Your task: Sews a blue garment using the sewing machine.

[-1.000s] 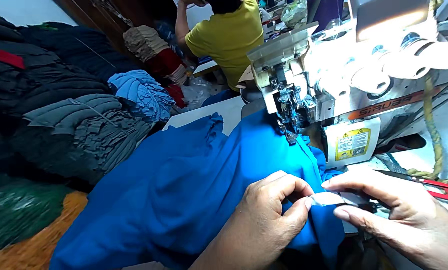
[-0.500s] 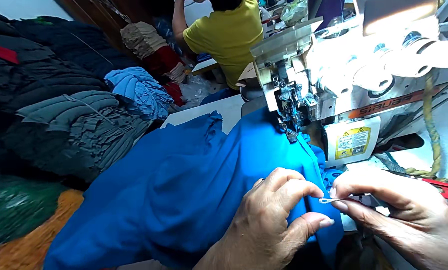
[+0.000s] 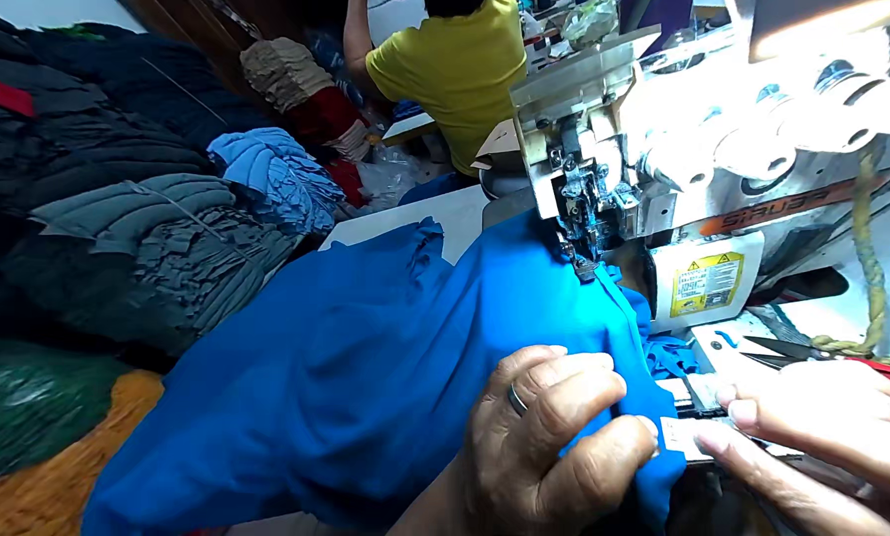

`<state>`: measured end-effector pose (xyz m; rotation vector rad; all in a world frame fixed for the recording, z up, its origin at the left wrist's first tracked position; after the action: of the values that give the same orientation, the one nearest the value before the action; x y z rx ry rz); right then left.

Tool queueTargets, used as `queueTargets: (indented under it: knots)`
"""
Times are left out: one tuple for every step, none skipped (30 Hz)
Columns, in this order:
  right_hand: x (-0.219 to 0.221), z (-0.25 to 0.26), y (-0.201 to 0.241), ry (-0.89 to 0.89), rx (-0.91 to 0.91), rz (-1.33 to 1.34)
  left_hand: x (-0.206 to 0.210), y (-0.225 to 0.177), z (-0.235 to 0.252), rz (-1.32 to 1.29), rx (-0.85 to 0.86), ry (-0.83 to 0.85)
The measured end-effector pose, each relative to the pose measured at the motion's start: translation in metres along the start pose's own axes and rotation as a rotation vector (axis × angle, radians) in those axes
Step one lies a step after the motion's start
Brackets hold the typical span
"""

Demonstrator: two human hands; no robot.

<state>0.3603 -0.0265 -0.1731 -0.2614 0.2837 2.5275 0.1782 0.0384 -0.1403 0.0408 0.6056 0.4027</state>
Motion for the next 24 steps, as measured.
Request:
queueTargets:
  knots:
    - [0.000,0.000,0.000,0.009,-0.005,0.001,0.000,-0.001,0.000,0.000,0.022,0.007]
    - [0.000,0.000,0.000,0.022,-0.013,-0.003,0.000,-0.003,0.001,0.001,0.038,0.012]
    - [0.000,0.001,0.000,0.032,-0.026,-0.009,0.000,-0.004,0.001,0.003,0.049,0.015]
    - [0.001,0.001,0.000,0.042,-0.035,-0.013,0.001,-0.005,0.002,0.005,0.053,0.016]
    - [0.001,0.002,-0.001,0.049,-0.037,-0.012,0.001,-0.005,0.003,0.004,0.056,0.014]
    - [0.002,0.003,-0.001,0.051,-0.035,-0.007,0.001,-0.005,0.003,0.007,0.063,0.012]
    - [0.002,0.004,-0.001,0.052,-0.031,-0.002,0.001,-0.005,0.004,0.014,0.070,0.015]
    - [0.002,0.004,-0.002,0.050,-0.023,-0.002,0.001,-0.004,0.005,0.019,0.079,0.017]
    - [0.002,0.004,-0.004,0.047,-0.010,-0.001,0.002,-0.003,0.006,0.025,0.087,0.016]
    - [0.002,0.004,-0.005,0.048,0.005,0.004,0.002,-0.002,0.006,0.033,0.085,0.019]
    - [0.003,0.004,-0.008,0.055,0.017,0.017,0.002,0.000,0.007,0.038,0.076,0.021]
    - [0.004,0.005,-0.010,0.063,0.030,0.046,0.003,0.002,0.008,0.032,0.067,0.019]
    - [0.005,0.006,-0.012,0.069,0.047,0.077,0.004,0.004,0.008,0.023,0.058,0.017]
    - [0.006,0.007,-0.014,0.068,0.079,0.108,0.005,0.006,0.009,0.011,0.046,0.016]
    - [0.008,0.008,-0.016,0.063,0.122,0.130,0.007,0.007,0.010,-0.008,0.027,0.015]
    - [0.008,0.010,-0.017,0.053,0.169,0.147,0.008,0.009,0.010,-0.025,0.002,0.019]
    - [0.009,0.011,-0.018,0.044,0.211,0.166,0.010,0.010,0.010,-0.040,-0.020,0.029]
    - [0.009,0.013,-0.020,0.038,0.245,0.186,0.010,0.012,0.011,-0.059,-0.038,0.035]
    - [0.009,0.014,-0.021,0.040,0.272,0.211,0.011,0.013,0.012,-0.074,-0.052,0.041]
    - [0.010,0.015,-0.022,0.045,0.293,0.237,0.011,0.014,0.012,-0.089,-0.059,0.049]
    - [0.010,0.016,-0.023,0.051,0.316,0.269,0.012,0.015,0.013,-0.102,-0.063,0.054]
    - [0.011,0.016,-0.023,0.053,0.340,0.304,0.011,0.015,0.014,-0.117,-0.068,0.057]
    - [0.011,0.017,-0.024,0.054,0.365,0.335,0.011,0.015,0.016,-0.128,-0.075,0.061]
    - [0.012,0.018,-0.025,0.057,0.385,0.359,0.011,0.015,0.017,-0.140,-0.087,0.065]
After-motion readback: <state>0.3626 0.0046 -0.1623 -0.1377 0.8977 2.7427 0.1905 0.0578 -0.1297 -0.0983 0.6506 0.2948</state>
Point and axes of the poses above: each hand's wrist, its own z-axis towards the middle knuckle, its own x-axis out of the palm, y = z × x, the point moved 5 cm from there along z, towards the middle knuckle, and after that the axes turned 13 degrees about z, right-handed, at the moved point
